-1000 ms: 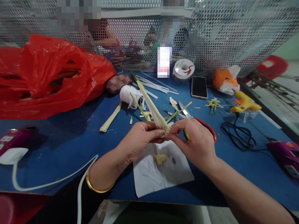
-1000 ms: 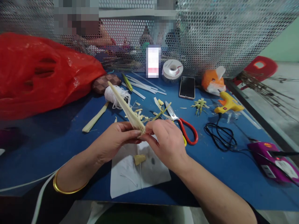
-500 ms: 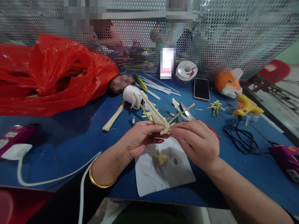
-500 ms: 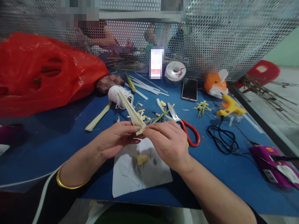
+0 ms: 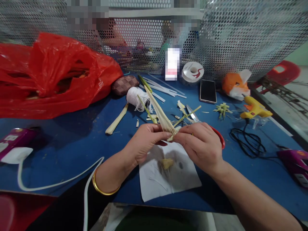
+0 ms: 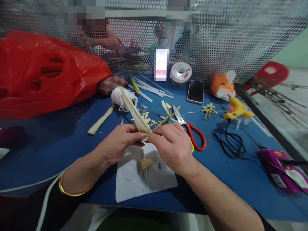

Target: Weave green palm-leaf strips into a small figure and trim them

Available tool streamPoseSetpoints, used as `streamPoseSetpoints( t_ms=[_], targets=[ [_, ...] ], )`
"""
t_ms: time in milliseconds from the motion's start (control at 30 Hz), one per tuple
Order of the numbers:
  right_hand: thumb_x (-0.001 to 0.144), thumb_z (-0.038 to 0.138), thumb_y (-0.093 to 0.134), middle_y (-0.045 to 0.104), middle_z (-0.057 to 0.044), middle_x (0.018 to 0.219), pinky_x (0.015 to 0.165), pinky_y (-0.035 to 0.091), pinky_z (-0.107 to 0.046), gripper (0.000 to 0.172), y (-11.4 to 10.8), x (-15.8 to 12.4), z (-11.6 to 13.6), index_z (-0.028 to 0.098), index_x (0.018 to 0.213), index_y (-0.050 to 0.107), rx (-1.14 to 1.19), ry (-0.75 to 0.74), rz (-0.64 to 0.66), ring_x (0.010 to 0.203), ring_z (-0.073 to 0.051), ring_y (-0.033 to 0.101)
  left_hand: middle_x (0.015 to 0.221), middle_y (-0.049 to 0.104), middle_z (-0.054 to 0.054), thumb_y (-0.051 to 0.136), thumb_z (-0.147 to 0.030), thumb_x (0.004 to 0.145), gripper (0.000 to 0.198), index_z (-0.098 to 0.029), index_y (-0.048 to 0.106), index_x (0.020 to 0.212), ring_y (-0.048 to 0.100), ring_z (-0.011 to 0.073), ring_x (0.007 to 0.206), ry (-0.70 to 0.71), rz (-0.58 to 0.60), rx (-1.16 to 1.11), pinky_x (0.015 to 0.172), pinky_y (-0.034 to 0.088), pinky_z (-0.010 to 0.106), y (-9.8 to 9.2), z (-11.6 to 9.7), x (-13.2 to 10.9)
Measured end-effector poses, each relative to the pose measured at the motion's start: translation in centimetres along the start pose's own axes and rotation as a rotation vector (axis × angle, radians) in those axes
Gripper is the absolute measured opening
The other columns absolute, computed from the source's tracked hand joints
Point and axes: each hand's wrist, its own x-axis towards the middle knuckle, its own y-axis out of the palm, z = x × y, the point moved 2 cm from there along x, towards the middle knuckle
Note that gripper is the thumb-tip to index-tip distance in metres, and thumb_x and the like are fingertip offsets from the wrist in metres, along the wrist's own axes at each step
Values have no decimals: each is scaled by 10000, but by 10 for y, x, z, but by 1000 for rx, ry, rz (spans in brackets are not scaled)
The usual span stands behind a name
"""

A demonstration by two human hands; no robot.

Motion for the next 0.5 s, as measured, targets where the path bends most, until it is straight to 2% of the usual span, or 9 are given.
streamPoseSetpoints(
  t_ms=[167, 367, 500],
  targets=[
    [907, 143, 611, 663, -64, 782, 643, 429, -343, 149, 2, 1, -5, 179, 797, 704, 108, 107, 61, 728, -198, 598, 717, 735, 7, 718, -102, 695, 139, -178, 792, 784, 609, 107, 641, 114, -19, 88, 609, 475, 210, 2, 0, 0],
    [875, 128, 635, 595, -46, 803, 667, 460, -334, 104, 2, -2, -8, 185, 806, 689, 302, 290, 83, 776, -192, 582, 703, 739, 31, 705, -160, 749, 106, -163, 784, 818, 666, 137, 677, 61, 19, 120, 632, 495, 236, 0, 2, 2],
    [840, 127, 672, 599, -28, 834, 711, 480, -329, 78, 3, -3, -8, 203, 831, 656, 377, 407, 59, 815, -188, 593, 713, 741, 38, 715, -194, 754, 105, -158, 783, 826, 675, 147, 685, 89, 30, 124, 657, 507, 250, 0, 2, 1]
  ],
)
